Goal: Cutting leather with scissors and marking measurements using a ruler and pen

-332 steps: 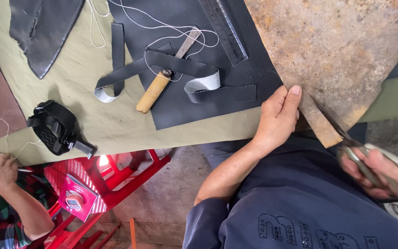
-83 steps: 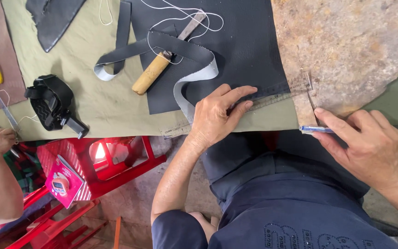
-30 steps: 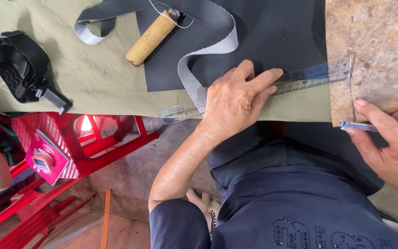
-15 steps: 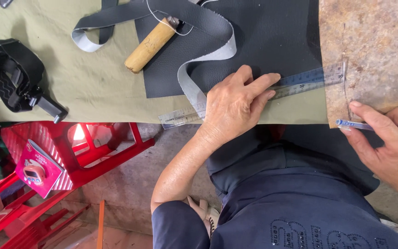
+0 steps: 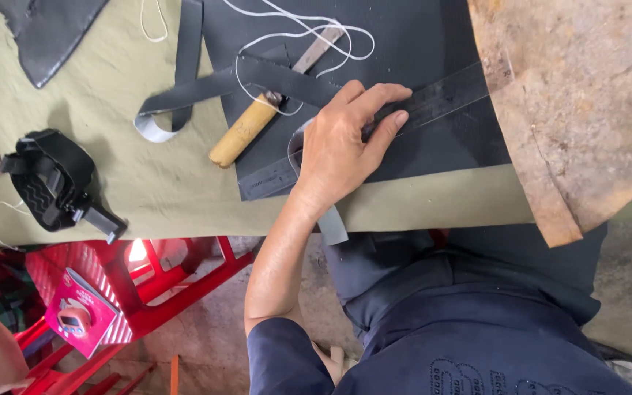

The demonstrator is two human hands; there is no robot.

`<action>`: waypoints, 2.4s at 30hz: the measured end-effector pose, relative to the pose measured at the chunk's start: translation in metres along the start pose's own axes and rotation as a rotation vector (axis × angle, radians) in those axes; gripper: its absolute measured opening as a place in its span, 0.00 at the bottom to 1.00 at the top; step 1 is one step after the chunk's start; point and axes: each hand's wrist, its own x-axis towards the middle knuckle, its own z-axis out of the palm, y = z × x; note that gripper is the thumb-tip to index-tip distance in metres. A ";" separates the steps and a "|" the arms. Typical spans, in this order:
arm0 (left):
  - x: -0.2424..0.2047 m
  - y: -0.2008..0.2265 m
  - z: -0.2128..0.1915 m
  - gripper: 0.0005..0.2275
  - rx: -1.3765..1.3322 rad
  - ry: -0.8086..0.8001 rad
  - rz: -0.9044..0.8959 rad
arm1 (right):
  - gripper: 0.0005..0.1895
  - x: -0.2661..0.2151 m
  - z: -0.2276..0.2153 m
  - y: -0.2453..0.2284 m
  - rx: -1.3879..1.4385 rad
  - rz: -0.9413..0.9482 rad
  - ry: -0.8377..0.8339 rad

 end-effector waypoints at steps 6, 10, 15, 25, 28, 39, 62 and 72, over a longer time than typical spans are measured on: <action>0.023 -0.018 0.001 0.09 -0.075 -0.041 0.072 | 0.23 0.161 -0.022 0.004 0.714 -0.287 -0.275; 0.027 -0.027 0.010 0.10 0.012 -0.064 0.025 | 0.19 0.210 -0.012 -0.008 1.203 -0.459 -0.486; 0.024 -0.038 0.021 0.09 0.157 -0.020 0.059 | 0.09 0.159 0.025 -0.080 0.588 0.117 0.190; 0.022 -0.045 0.031 0.10 0.208 -0.005 0.140 | 0.12 0.132 0.060 -0.124 -0.029 -0.235 0.321; 0.022 -0.045 0.031 0.10 0.223 -0.020 0.130 | 0.13 0.126 0.066 -0.118 -0.084 -0.218 0.349; 0.025 -0.045 0.030 0.09 0.165 -0.019 0.114 | 0.12 0.127 0.069 -0.136 -0.216 -0.301 0.338; 0.025 -0.046 0.031 0.06 0.157 -0.016 0.132 | 0.10 0.127 0.072 -0.137 -0.336 -0.368 0.306; 0.024 -0.046 0.033 0.06 0.155 -0.003 0.146 | 0.08 0.128 0.074 -0.141 -0.324 -0.400 0.300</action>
